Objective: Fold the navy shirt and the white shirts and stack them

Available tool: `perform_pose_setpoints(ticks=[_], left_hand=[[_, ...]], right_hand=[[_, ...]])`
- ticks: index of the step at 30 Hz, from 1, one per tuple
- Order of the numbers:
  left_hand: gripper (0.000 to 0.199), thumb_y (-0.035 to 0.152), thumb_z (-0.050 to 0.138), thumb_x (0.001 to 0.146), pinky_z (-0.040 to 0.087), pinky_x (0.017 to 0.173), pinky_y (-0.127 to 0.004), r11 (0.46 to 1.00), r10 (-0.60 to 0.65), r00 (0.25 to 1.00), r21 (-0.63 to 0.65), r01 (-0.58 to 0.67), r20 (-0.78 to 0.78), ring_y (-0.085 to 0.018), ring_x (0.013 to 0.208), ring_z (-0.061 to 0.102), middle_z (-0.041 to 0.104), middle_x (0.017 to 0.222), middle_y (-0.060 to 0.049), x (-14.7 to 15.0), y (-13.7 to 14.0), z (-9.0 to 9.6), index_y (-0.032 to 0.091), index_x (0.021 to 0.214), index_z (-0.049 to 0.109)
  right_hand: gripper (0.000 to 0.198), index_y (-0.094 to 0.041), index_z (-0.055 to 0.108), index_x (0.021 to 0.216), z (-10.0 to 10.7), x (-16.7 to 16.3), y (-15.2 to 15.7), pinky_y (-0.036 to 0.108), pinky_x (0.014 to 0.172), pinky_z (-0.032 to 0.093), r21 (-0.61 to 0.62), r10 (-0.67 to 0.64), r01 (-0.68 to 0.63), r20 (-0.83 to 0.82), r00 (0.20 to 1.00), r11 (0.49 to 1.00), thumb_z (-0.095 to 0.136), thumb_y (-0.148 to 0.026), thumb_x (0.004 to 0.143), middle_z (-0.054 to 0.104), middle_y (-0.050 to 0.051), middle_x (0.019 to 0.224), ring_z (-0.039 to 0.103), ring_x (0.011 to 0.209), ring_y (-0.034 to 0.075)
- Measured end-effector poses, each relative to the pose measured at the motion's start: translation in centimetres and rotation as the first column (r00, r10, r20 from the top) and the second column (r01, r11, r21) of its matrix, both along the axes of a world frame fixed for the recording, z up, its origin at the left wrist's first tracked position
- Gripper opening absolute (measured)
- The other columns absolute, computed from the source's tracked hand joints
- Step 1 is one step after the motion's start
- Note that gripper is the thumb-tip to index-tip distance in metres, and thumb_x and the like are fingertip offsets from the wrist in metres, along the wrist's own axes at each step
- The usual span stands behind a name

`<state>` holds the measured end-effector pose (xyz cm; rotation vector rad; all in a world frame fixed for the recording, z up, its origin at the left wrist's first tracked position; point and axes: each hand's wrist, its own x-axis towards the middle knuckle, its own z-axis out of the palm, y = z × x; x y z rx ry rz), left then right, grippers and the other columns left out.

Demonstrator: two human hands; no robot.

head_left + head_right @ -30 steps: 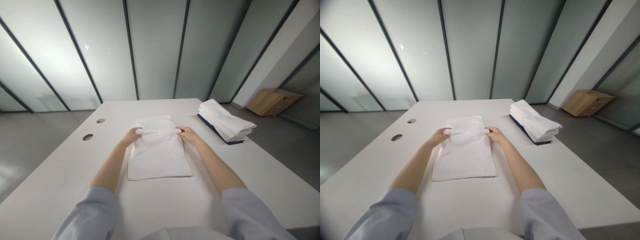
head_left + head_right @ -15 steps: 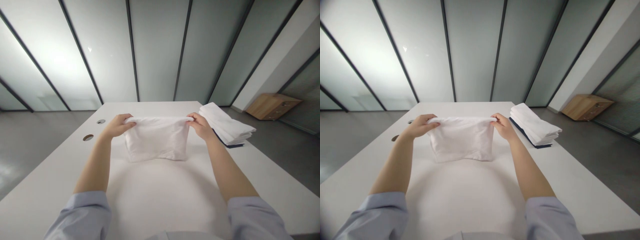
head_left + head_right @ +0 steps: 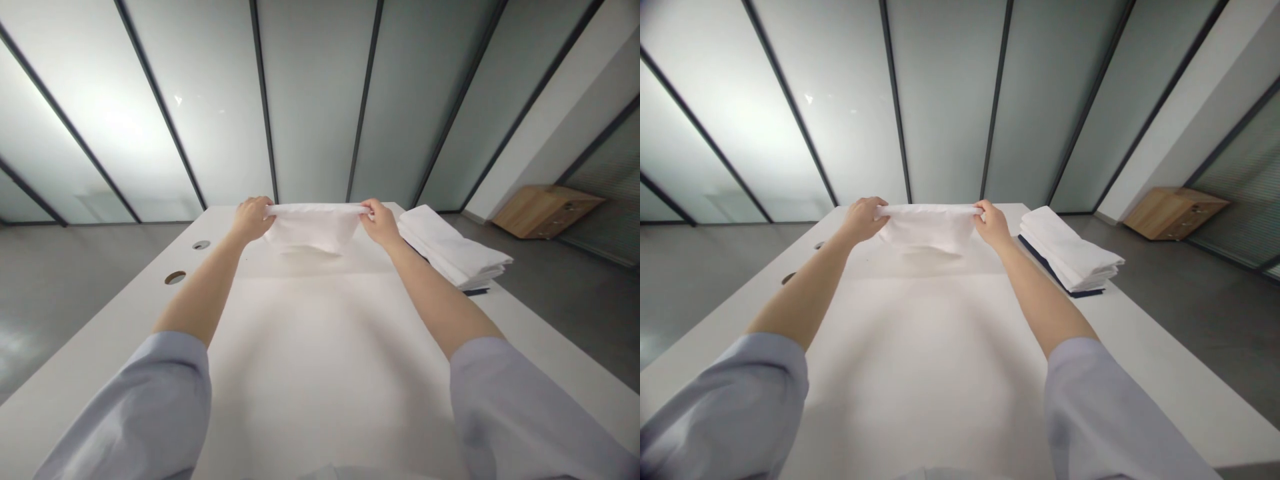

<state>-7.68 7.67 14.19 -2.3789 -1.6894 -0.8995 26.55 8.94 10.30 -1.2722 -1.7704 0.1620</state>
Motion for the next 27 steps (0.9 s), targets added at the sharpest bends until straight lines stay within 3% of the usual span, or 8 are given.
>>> perform_pose_setpoints(ticks=[3, 6, 8, 11, 15, 20, 24, 27], left_hand=[[0.037, 0.014, 0.058, 0.071, 0.024, 0.107, -0.049, 0.999, -0.038, 0.998, 0.029, 0.040, -0.057, -0.033, 0.123, 0.043, 0.061, 0.115, -0.013, 0.4, -0.6, -3.5, 0.019, 0.107, 0.059], [0.040, 0.007, 0.059, 0.064, 0.018, 0.112, -0.048, 0.991, -0.111, 0.975, -0.094, 0.094, -0.194, -0.032, 0.129, 0.040, 0.066, 0.104, -0.012, 0.8, -1.4, -8.0, 0.022, 0.101, 0.059], [0.039, 0.006, 0.060, 0.062, 0.025, 0.110, -0.044, 0.957, -0.160, 0.961, -0.276, 0.095, -0.227, -0.031, 0.123, 0.048, 0.067, 0.101, -0.011, 1.3, -2.0, -10.6, 0.023, 0.097, 0.059], [0.037, 0.011, 0.058, 0.066, 0.041, 0.095, -0.039, 0.915, -0.065, 0.969, -0.401, -0.037, -0.238, -0.028, 0.107, 0.059, 0.066, 0.103, -0.009, 1.9, -2.7, -12.9, 0.023, 0.102, 0.056], [0.046, 0.013, 0.056, 0.068, 0.044, 0.095, -0.034, 0.943, -0.013, 0.979, -0.328, -0.055, -0.202, -0.025, 0.111, 0.058, 0.064, 0.116, -0.009, 1.7, -3.1, -14.0, 0.022, 0.113, 0.054], [0.053, 0.013, 0.054, 0.069, 0.037, 0.106, -0.034, 0.965, -0.014, 0.996, -0.262, -0.010, -0.091, -0.025, 0.126, 0.048, 0.058, 0.131, -0.007, 0.4, -3.6, -14.6, 0.022, 0.122, 0.057], [0.049, 0.022, 0.056, 0.070, 0.045, 0.096, -0.035, 0.947, 0.074, 0.996, -0.315, -0.054, 0.051, -0.027, 0.107, 0.061, 0.067, 0.114, -0.008, -0.2, -3.8, -14.1, 0.019, 0.118, 0.062], [0.041, 0.037, 0.058, 0.072, 0.049, 0.084, -0.034, 0.944, 0.148, 0.945, -0.325, -0.047, 0.291, -0.026, 0.092, 0.065, 0.071, 0.098, -0.006, -0.4, -3.8, -13.8, 0.017, 0.108, 0.066]], right_hand=[[0.040, -0.022, 0.058, 0.113, -3.0, 0.2, -1.9, 0.040, 0.101, 0.035, 0.015, 0.027, -0.031, 0.199, 0.980, 0.999, 0.052, -0.012, 0.075, 0.060, 0.009, 0.126, 0.050, 0.118, 0.027], [0.040, -0.021, 0.060, 0.108, -7.1, 0.3, -3.5, 0.038, 0.105, 0.032, -0.089, 0.141, -0.116, 0.379, 0.915, 0.989, 0.051, -0.007, 0.071, 0.052, 0.009, 0.137, 0.042, 0.128, 0.026], [0.043, -0.020, 0.060, 0.109, -9.4, 0.3, -4.1, 0.037, 0.104, 0.033, -0.204, 0.217, -0.136, 0.452, 0.865, 0.969, 0.052, -0.006, 0.069, 0.054, 0.008, 0.135, 0.044, 0.127, 0.025], [0.046, -0.019, 0.058, 0.114, -11.1, 0.1, -4.2, 0.034, 0.097, 0.040, -0.286, 0.205, -0.073, 0.461, 0.863, 0.955, 0.052, -0.006, 0.070, 0.064, 0.008, 0.118, 0.056, 0.110, 0.022], [0.042, -0.019, 0.060, 0.111, -11.3, -0.4, -3.8, 0.032, 0.090, 0.044, -0.253, 0.164, -0.053, 0.442, 0.882, 0.966, 0.056, -0.011, 0.070, 0.065, 0.009, 0.113, 0.059, 0.102, 0.023], [0.050, -0.016, 0.061, 0.118, -11.8, -0.5, -3.7, 0.036, 0.098, 0.042, -0.162, 0.207, -0.154, 0.399, 0.893, 0.975, 0.057, -0.012, 0.069, 0.062, 0.011, 0.116, 0.055, 0.108, 0.024], [0.039, -0.018, 0.069, 0.108, -12.5, 0.2, -3.5, 0.039, 0.100, 0.042, -0.140, 0.239, -0.202, 0.339, 0.910, 0.969, 0.061, -0.017, 0.069, 0.063, 0.011, 0.117, 0.056, 0.108, 0.026], [0.029, -0.020, 0.071, 0.099, -12.8, 0.7, -3.4, 0.040, 0.103, 0.039, -0.155, 0.242, -0.216, 0.183, 0.953, 0.964, 0.064, -0.022, 0.072, 0.061, 0.009, 0.125, 0.052, 0.119, 0.027]])
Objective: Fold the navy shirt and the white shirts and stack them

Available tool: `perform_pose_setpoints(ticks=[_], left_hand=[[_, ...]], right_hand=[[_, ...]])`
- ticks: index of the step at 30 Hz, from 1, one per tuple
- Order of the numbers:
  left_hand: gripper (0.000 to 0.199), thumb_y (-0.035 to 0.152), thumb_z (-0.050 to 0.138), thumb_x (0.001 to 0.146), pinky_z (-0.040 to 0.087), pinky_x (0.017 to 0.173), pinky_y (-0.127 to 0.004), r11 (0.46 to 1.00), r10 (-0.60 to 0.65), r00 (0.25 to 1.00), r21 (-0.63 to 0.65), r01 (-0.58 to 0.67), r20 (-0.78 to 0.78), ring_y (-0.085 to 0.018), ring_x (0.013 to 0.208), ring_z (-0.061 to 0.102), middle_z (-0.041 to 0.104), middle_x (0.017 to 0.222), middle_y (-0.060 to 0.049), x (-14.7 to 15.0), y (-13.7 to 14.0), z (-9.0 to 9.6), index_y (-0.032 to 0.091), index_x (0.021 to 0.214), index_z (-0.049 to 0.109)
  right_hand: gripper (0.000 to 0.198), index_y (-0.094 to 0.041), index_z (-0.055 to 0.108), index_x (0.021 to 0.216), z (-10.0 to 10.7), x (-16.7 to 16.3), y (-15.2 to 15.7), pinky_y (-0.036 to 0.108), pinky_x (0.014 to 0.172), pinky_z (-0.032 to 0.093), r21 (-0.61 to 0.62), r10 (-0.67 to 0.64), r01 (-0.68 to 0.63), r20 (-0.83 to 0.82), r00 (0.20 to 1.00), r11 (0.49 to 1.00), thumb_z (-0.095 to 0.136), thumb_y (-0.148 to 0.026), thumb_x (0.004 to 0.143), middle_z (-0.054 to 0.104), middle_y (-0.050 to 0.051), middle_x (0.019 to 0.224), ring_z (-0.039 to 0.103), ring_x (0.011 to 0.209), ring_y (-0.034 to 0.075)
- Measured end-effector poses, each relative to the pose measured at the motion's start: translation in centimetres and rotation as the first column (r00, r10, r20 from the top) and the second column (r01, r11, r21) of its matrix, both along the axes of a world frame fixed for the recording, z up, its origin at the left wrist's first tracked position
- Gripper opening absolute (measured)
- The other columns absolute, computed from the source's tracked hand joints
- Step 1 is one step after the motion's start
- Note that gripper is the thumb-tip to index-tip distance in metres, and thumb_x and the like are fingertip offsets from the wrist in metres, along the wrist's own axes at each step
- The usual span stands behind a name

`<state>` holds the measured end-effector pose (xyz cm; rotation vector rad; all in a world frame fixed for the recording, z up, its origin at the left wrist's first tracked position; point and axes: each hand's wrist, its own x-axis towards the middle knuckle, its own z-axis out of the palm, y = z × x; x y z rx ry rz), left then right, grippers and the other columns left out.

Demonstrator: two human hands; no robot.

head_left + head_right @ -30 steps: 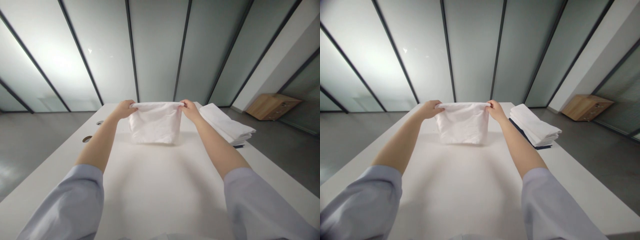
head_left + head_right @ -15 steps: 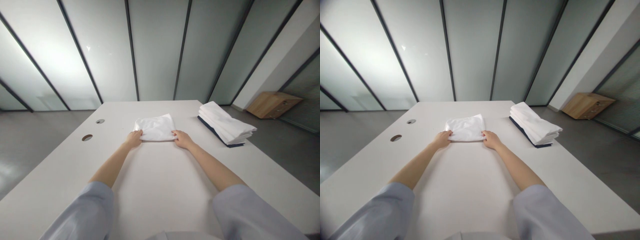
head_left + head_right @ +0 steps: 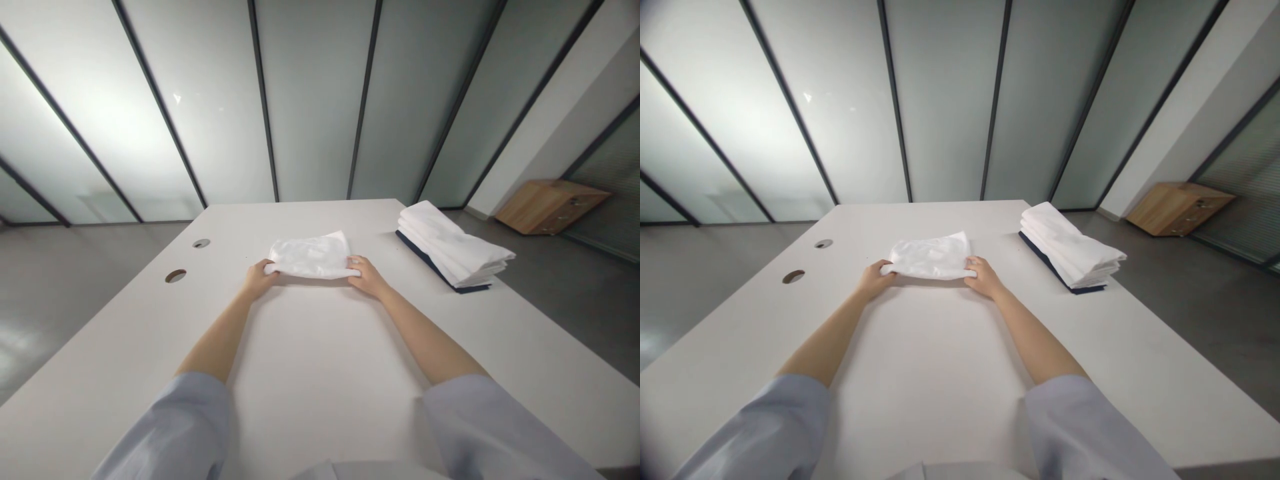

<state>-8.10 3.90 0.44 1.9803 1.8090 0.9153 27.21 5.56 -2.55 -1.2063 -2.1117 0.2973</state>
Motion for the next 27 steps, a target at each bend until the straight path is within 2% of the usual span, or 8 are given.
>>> perform_pose_setpoints(ticks=[3, 5, 7, 10, 13, 19, 23, 27], left_hand=[[0.050, 0.054, 0.061, 0.071, 0.051, 0.075, -0.033, 0.999, 0.026, 0.966, -0.032, -0.019, 0.257, -0.025, 0.085, 0.065, 0.071, 0.088, -0.005, -0.4, 0.2, -0.3, 0.014, 0.101, 0.066], [0.056, 0.056, 0.065, 0.066, 0.051, 0.077, -0.035, 0.996, 0.006, 0.953, -0.083, 0.020, 0.302, -0.027, 0.088, 0.065, 0.071, 0.088, -0.006, -0.9, 0.4, -0.8, 0.013, 0.102, 0.066], [0.056, 0.049, 0.071, 0.062, 0.050, 0.087, -0.039, 0.994, -0.062, 0.978, -0.073, 0.078, 0.199, -0.030, 0.102, 0.062, 0.070, 0.102, -0.009, -1.4, 0.7, -1.3, 0.015, 0.106, 0.066], [0.051, 0.034, 0.071, 0.062, 0.035, 0.108, -0.047, 0.984, -0.160, 0.983, 0.069, 0.166, -0.087, -0.032, 0.130, 0.043, 0.055, 0.135, -0.009, -1.9, 1.1, -1.8, 0.022, 0.111, 0.067], [0.042, 0.026, 0.065, 0.067, 0.026, 0.115, -0.048, 0.965, -0.196, 0.957, 0.132, 0.227, -0.214, -0.031, 0.140, 0.028, 0.047, 0.144, -0.005, -1.9, 1.4, -2.0, 0.024, 0.108, 0.069], [0.045, 0.025, 0.057, 0.072, 0.041, 0.106, -0.038, 0.984, -0.171, 0.985, 0.056, 0.170, 0.013, -0.025, 0.125, 0.051, 0.066, 0.120, -0.006, -0.7, 1.0, -2.2, 0.019, 0.116, 0.066], [0.048, 0.029, 0.064, 0.064, 0.038, 0.108, -0.037, 0.961, -0.273, 0.962, 0.041, 0.273, 0.016, -0.026, 0.125, 0.051, 0.066, 0.121, -0.005, -0.5, 0.7, -2.3, 0.020, 0.112, 0.067], [0.041, 0.035, 0.059, 0.070, 0.047, 0.097, -0.037, 0.978, -0.187, 0.976, -0.072, 0.196, 0.112, -0.027, 0.107, 0.062, 0.071, 0.107, -0.007, -0.6, 0.9, -2.4, 0.018, 0.107, 0.068]], right_hand=[[0.033, -0.022, 0.068, 0.111, -0.2, 0.1, -0.1, 0.040, 0.102, 0.041, -0.154, -0.057, 0.030, -0.175, 0.983, 0.988, 0.060, -0.033, 0.080, 0.060, 0.008, 0.130, 0.053, 0.121, 0.025], [0.038, -0.023, 0.065, 0.116, -0.3, 0.1, -0.2, 0.040, 0.100, 0.043, -0.216, -0.079, 0.033, -0.209, 0.975, 0.976, 0.059, -0.039, 0.083, 0.062, 0.007, 0.127, 0.057, 0.117, 0.024], [0.041, -0.024, 0.066, 0.115, -0.4, 0.2, -0.3, 0.040, 0.102, 0.041, -0.172, -0.028, -0.003, -0.175, 0.984, 0.985, 0.065, -0.040, 0.078, 0.063, 0.007, 0.126, 0.057, 0.118, 0.024], [0.052, -0.023, 0.065, 0.118, -0.5, 0.6, -0.2, 0.041, 0.107, 0.037, -0.028, 0.104, -0.106, -0.067, 0.992, 0.994, 0.074, -0.032, 0.067, 0.059, 0.009, 0.132, 0.051, 0.124, 0.025], [0.056, -0.021, 0.064, 0.120, -0.6, 0.9, 0.0, 0.042, 0.106, 0.038, 0.057, 0.147, -0.147, -0.007, 0.989, 0.988, 0.073, -0.026, 0.065, 0.056, 0.010, 0.135, 0.052, 0.124, 0.026], [0.035, -0.025, 0.070, 0.105, -0.1, 1.0, 0.2, 0.040, 0.095, 0.048, 0.050, 0.078, -0.074, -0.078, 0.994, 0.996, 0.068, -0.029, 0.070, 0.071, 0.005, 0.109, 0.065, 0.102, 0.025], [0.036, -0.023, 0.072, 0.100, 0.1, 1.2, 0.2, 0.042, 0.101, 0.043, 0.066, 0.131, -0.126, -0.067, 0.989, 0.990, 0.072, -0.028, 0.064, 0.068, 0.007, 0.117, 0.060, 0.113, 0.027], [0.030, -0.024, 0.072, 0.099, 0.1, 1.1, 0.0, 0.040, 0.101, 0.043, -0.076, 0.034, -0.045, -0.149, 0.988, 0.996, 0.068, -0.031, 0.070, 0.070, 0.005, 0.114, 0.060, 0.114, 0.026]])
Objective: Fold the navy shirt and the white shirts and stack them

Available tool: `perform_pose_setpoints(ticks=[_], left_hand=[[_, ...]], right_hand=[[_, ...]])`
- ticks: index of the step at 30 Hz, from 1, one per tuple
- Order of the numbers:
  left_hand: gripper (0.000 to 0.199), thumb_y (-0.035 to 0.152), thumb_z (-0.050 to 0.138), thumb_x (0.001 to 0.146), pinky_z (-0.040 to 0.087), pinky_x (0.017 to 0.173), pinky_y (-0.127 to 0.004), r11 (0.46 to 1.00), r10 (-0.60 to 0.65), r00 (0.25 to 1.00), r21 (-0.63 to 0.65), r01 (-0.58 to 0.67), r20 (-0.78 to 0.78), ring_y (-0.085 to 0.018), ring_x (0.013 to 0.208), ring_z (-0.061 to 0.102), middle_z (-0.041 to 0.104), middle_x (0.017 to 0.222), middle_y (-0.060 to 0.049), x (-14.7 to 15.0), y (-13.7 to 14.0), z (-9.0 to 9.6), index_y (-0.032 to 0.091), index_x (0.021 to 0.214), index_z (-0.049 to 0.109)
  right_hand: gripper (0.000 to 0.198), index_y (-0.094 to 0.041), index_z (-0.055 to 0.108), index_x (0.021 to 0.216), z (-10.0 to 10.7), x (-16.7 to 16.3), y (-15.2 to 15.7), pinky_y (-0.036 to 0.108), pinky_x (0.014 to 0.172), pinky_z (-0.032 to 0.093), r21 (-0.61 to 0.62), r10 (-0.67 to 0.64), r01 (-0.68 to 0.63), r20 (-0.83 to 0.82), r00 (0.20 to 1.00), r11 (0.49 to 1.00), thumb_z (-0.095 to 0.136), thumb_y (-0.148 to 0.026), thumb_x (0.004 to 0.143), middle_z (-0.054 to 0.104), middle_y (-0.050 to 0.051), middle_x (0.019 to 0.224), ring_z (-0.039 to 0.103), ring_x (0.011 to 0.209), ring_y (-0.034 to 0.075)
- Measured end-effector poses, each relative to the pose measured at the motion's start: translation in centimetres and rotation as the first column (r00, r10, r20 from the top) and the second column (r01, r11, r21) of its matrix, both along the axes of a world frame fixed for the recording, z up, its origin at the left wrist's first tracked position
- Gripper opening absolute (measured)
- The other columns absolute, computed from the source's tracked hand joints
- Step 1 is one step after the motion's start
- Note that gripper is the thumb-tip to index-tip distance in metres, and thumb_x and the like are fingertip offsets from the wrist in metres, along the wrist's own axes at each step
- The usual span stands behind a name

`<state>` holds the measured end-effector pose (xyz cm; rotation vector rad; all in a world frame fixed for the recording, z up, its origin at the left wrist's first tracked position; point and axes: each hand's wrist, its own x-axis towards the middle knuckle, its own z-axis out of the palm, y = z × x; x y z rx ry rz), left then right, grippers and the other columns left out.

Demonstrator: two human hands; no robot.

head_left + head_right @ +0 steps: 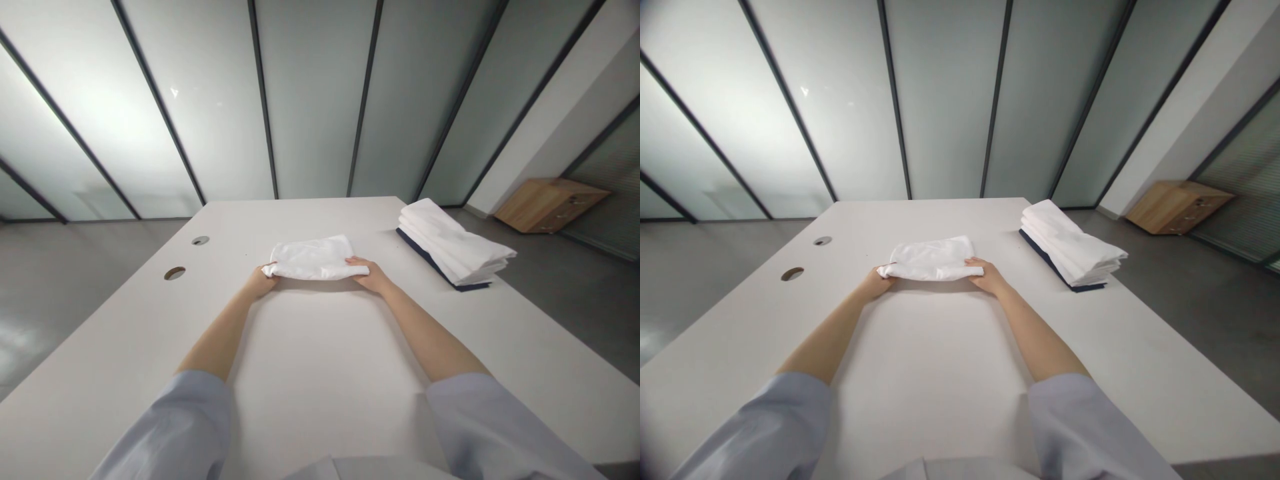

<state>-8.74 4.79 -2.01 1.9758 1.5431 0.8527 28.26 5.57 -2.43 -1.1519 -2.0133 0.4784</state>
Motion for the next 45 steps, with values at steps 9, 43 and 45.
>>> perform_pose_setpoints(ticks=[9, 43, 45], left_hand=[[0.043, 0.053, 0.052, 0.077, 0.048, 0.087, -0.040, 0.961, 0.254, 0.960, -0.146, -0.236, 0.120, -0.031, 0.097, 0.064, 0.072, 0.094, -0.010, 0.5, 0.3, 1.0, 0.015, 0.088, 0.068], [0.062, 0.059, 0.035, 0.092, 0.023, 0.113, -0.046, 0.995, 0.057, 0.900, 0.094, -0.018, -0.431, -0.032, 0.141, 0.025, 0.030, 0.154, -0.009, 3.4, -1.3, 0.9, 0.023, 0.142, 0.041], [0.065, 0.062, 0.037, 0.090, 0.023, 0.112, -0.048, 0.995, 0.082, 0.898, 0.092, -0.047, -0.433, -0.033, 0.142, 0.024, 0.030, 0.154, -0.010, 3.3, -1.3, 0.9, 0.024, 0.142, 0.041]], right_hand=[[0.033, -0.019, 0.069, 0.085, 1.8, -0.8, -0.8, 0.034, 0.075, 0.051, -0.183, -0.227, 0.230, 0.035, 0.973, 0.956, 0.051, -0.046, 0.084, 0.073, 0.005, 0.083, 0.067, 0.085, 0.027], [0.033, -0.028, 0.069, 0.109, 1.8, -2.8, -0.7, 0.038, 0.099, 0.042, 0.023, -0.216, 0.223, 0.355, 0.910, 0.975, 0.044, -0.043, 0.093, 0.066, 0.004, 0.122, 0.058, 0.116, 0.025], [0.033, -0.025, 0.069, 0.106, 2.0, -2.9, -0.6, 0.038, 0.098, 0.042, 0.053, -0.221, 0.218, 0.395, 0.892, 0.975, 0.045, -0.042, 0.092, 0.068, 0.006, 0.117, 0.060, 0.112, 0.026]])
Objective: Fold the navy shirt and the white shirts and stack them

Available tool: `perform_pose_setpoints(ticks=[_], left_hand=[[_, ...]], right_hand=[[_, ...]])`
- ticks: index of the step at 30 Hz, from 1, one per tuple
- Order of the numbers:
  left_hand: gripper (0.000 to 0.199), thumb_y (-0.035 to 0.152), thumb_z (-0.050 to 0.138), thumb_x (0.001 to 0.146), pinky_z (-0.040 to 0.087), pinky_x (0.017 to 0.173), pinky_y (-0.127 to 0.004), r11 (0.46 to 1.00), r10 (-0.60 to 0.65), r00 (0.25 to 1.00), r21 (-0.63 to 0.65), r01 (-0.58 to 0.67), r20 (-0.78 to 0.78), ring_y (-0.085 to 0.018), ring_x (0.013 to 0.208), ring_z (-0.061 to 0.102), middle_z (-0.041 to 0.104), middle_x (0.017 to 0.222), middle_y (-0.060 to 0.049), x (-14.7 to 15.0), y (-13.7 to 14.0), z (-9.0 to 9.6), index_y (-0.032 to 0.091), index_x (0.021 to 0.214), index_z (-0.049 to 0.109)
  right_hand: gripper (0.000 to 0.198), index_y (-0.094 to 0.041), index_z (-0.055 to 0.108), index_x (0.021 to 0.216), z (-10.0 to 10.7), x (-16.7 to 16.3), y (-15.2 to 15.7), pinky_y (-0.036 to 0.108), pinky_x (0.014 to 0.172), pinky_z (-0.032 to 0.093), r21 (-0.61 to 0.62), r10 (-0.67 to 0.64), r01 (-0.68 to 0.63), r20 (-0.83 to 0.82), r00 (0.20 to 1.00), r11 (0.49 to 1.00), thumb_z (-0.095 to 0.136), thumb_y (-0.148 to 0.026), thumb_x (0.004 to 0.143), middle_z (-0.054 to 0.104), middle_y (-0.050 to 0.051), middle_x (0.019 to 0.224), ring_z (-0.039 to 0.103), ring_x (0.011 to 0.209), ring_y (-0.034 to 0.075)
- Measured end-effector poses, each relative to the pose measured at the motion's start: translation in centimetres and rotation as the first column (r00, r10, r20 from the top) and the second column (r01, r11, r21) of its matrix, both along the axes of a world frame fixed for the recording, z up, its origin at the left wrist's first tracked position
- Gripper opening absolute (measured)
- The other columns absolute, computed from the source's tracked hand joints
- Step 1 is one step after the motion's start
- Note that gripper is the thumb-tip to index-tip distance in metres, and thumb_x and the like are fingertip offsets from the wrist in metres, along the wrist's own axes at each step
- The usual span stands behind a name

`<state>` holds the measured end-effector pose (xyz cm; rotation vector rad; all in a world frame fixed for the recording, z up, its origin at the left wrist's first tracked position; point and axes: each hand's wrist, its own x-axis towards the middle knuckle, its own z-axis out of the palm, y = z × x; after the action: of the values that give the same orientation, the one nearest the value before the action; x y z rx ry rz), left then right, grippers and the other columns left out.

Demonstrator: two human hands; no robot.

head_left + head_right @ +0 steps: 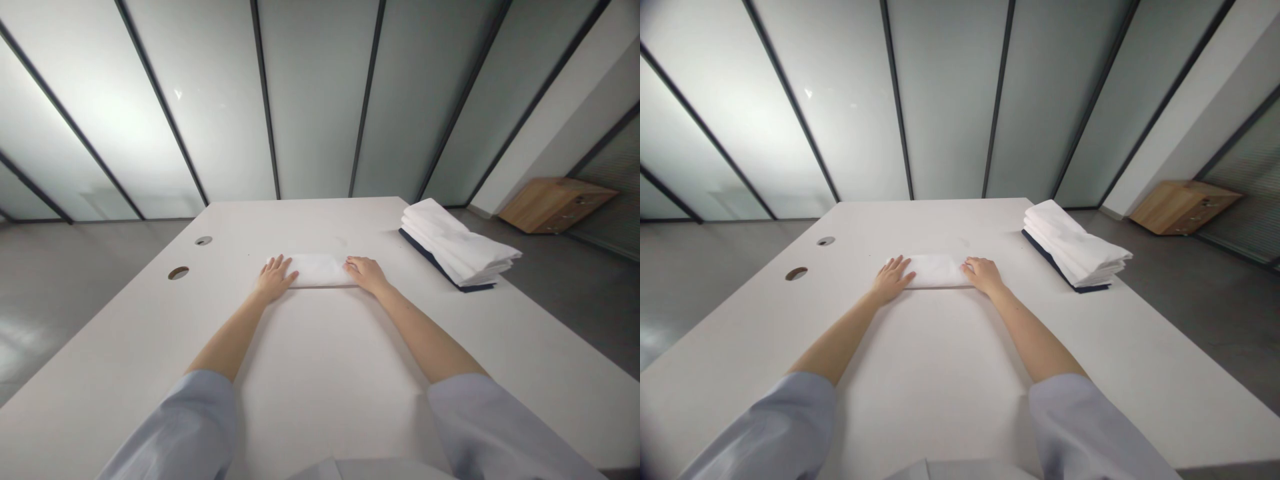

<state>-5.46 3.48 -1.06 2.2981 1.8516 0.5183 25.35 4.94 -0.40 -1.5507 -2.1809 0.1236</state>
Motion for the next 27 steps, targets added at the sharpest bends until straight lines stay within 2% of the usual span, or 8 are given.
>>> perform_pose_setpoints(ticks=[3, 5, 9, 12, 15, 18, 23, 27], left_hand=[[0.072, 0.067, 0.042, 0.084, 0.023, 0.112, -0.049, 0.998, 0.054, 0.999, 0.020, -0.054, -0.003, -0.034, 0.142, 0.022, 0.032, 0.153, -0.011, -0.2, 0.0, 0.0, 0.024, 0.142, 0.042], [0.077, 0.070, 0.046, 0.081, 0.023, 0.112, -0.049, 0.995, 0.087, 0.996, 0.054, -0.086, -0.008, -0.035, 0.142, 0.020, 0.033, 0.152, -0.013, -0.4, -0.1, 0.1, 0.022, 0.141, 0.042], [0.085, 0.070, 0.054, 0.075, 0.022, 0.113, -0.048, 0.983, 0.112, 0.993, 0.144, -0.115, 0.029, -0.035, 0.142, 0.021, 0.033, 0.151, -0.015, -0.5, 0.1, 0.0, 0.019, 0.141, 0.041], [0.078, 0.065, 0.054, 0.079, 0.025, 0.113, -0.046, 0.975, 0.119, 0.984, 0.172, -0.141, 0.136, -0.033, 0.140, 0.027, 0.038, 0.148, -0.014, -0.9, 0.6, -0.2, 0.019, 0.140, 0.041], [0.064, 0.057, 0.046, 0.087, 0.031, 0.110, -0.044, 0.964, 0.174, 0.937, 0.140, -0.225, 0.304, -0.029, 0.134, 0.038, 0.047, 0.142, -0.014, -1.5, 1.2, -0.5, 0.018, 0.138, 0.044], [0.055, 0.051, 0.040, 0.090, 0.033, 0.108, -0.044, 0.947, 0.253, 0.876, 0.078, -0.310, 0.410, -0.028, 0.129, 0.044, 0.051, 0.136, -0.014, -2.0, 1.6, -0.5, 0.018, 0.133, 0.048], [0.048, 0.045, 0.039, 0.091, 0.034, 0.107, -0.044, 0.941, 0.267, 0.860, 0.076, -0.331, 0.436, -0.027, 0.127, 0.045, 0.053, 0.133, -0.014, -2.0, 1.6, -0.4, 0.018, 0.128, 0.052], [0.045, 0.043, 0.039, 0.091, 0.036, 0.106, -0.044, 0.934, 0.277, 0.851, 0.082, -0.347, 0.447, -0.027, 0.124, 0.047, 0.055, 0.131, -0.013, -2.1, 1.6, -0.5, 0.019, 0.126, 0.053]], right_hand=[[0.035, -0.021, 0.067, 0.109, -0.2, 0.1, 0.1, 0.039, 0.097, 0.041, 0.014, 0.003, -0.004, 0.044, 0.999, 1.000, 0.045, -0.041, 0.092, 0.067, 0.010, 0.114, 0.060, 0.108, 0.026], [0.037, -0.021, 0.064, 0.116, -0.7, 0.3, 0.2, 0.041, 0.099, 0.040, 0.031, 0.018, -0.019, 0.039, 0.999, 0.999, 0.045, -0.041, 0.091, 0.063, 0.011, 0.122, 0.057, 0.113, 0.026], [0.043, -0.025, 0.057, 0.129, -1.5, 0.8, 0.5, 0.047, 0.107, 0.033, 0.089, 0.082, -0.086, 0.046, 0.996, 0.992, 0.047, -0.040, 0.090, 0.047, 0.008, 0.143, 0.038, 0.133, 0.030], [0.040, -0.026, 0.061, 0.125, -1.2, 0.8, 0.5, 0.052, 0.110, 0.025, 0.037, 0.096, -0.101, 0.108, 0.989, 0.994, 0.047, -0.037, 0.090, 0.049, 0.007, 0.141, 0.027, 0.139, 0.034], [0.034, -0.025, 0.065, 0.117, -0.2, 0.5, 0.2, 0.054, 0.111, 0.021, -0.051, 0.077, -0.069, 0.166, 0.983, 0.996, 0.050, -0.035, 0.088, 0.057, 0.008, 0.133, 0.036, 0.133, 0.033], [0.029, -0.025, 0.068, 0.107, 1.0, 0.0, -0.1, 0.052, 0.108, 0.025, -0.082, 0.076, -0.060, 0.213, 0.974, 0.995, 0.053, -0.036, 0.084, 0.064, 0.009, 0.121, 0.049, 0.121, 0.029], [0.029, -0.019, 0.070, 0.097, 3.2, -1.6, 1.3, 0.047, 0.099, 0.038, -0.133, 0.078, -0.039, 0.300, 0.951, 0.990, 0.064, -0.034, 0.072, 0.065, 0.016, 0.113, 0.053, 0.114, 0.034], [0.042, -0.022, 0.068, 0.108, 4.5, -3.9, 3.4, 0.036, 0.095, 0.043, -0.231, 0.227, -0.174, 0.225, 0.948, 0.957, 0.068, -0.028, 0.066, 0.063, 0.010, 0.123, 0.055, 0.115, 0.031]])
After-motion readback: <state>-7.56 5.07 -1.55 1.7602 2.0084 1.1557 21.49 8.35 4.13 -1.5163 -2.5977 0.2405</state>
